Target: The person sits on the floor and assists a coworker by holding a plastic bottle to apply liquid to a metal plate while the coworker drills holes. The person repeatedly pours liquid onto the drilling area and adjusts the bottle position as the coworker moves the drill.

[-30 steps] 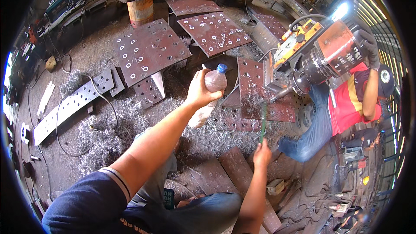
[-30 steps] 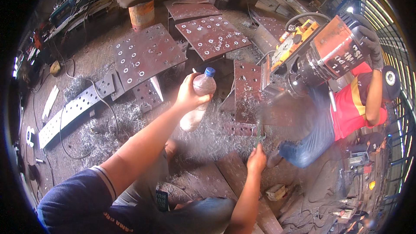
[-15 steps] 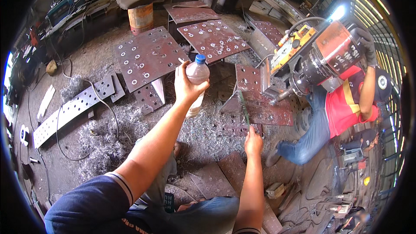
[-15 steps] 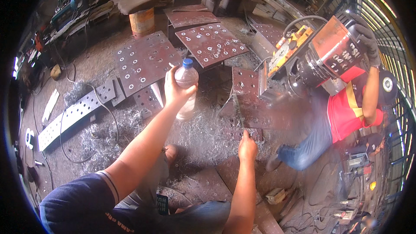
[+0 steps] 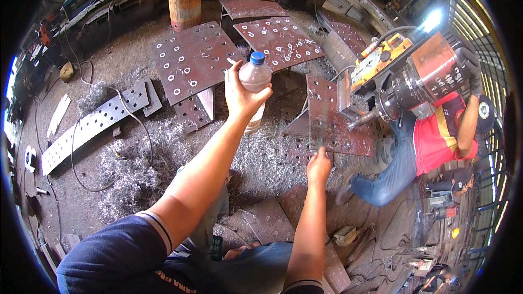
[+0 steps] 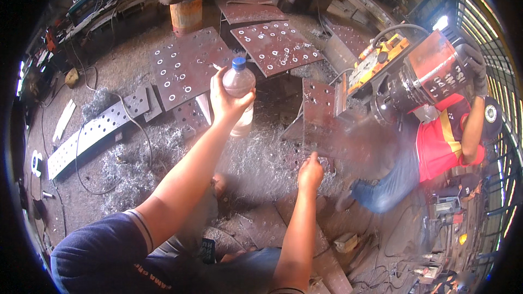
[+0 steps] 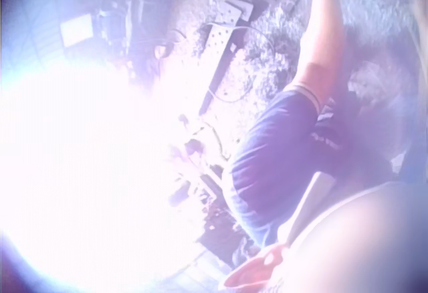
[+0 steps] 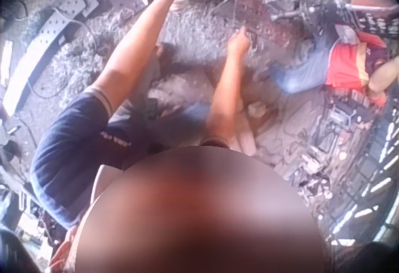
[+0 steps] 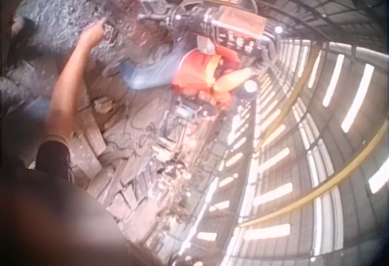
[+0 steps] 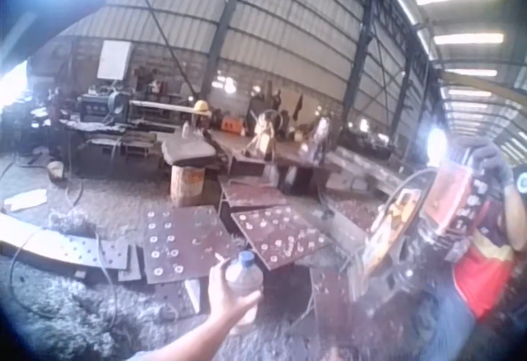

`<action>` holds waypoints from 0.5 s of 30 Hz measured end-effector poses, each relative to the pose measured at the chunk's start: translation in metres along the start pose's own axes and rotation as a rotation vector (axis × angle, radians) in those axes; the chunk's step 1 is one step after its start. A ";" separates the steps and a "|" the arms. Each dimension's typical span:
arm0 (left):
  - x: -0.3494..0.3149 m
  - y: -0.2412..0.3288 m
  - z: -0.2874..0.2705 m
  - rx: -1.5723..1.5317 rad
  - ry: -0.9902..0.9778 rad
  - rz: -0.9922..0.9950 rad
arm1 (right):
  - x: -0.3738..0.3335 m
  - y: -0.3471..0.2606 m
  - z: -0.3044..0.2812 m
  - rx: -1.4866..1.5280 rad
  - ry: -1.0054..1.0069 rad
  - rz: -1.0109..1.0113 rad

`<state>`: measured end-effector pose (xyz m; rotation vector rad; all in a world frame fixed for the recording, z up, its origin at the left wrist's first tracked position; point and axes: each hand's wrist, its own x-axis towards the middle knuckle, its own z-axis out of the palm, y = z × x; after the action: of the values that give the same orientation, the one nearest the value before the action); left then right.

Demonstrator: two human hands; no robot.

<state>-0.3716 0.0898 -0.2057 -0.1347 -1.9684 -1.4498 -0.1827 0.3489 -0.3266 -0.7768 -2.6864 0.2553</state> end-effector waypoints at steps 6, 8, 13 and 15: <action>0.004 -0.014 -0.004 0.023 -0.012 -0.009 | -0.063 0.000 -0.020 -0.040 -0.327 -0.365; 0.007 -0.012 -0.010 -0.014 -0.029 -0.029 | -0.093 0.019 -0.034 0.032 -0.350 -0.383; 0.012 -0.020 -0.020 0.002 -0.026 -0.036 | -0.166 0.102 -0.036 0.093 -0.747 -0.045; 0.010 -0.021 -0.015 -0.013 -0.018 -0.020 | -0.214 0.170 -0.009 0.205 -0.732 0.096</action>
<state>-0.3820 0.0655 -0.2142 -0.1348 -1.9806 -1.4790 0.0732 0.3754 -0.4195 -0.8726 -3.2007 0.9919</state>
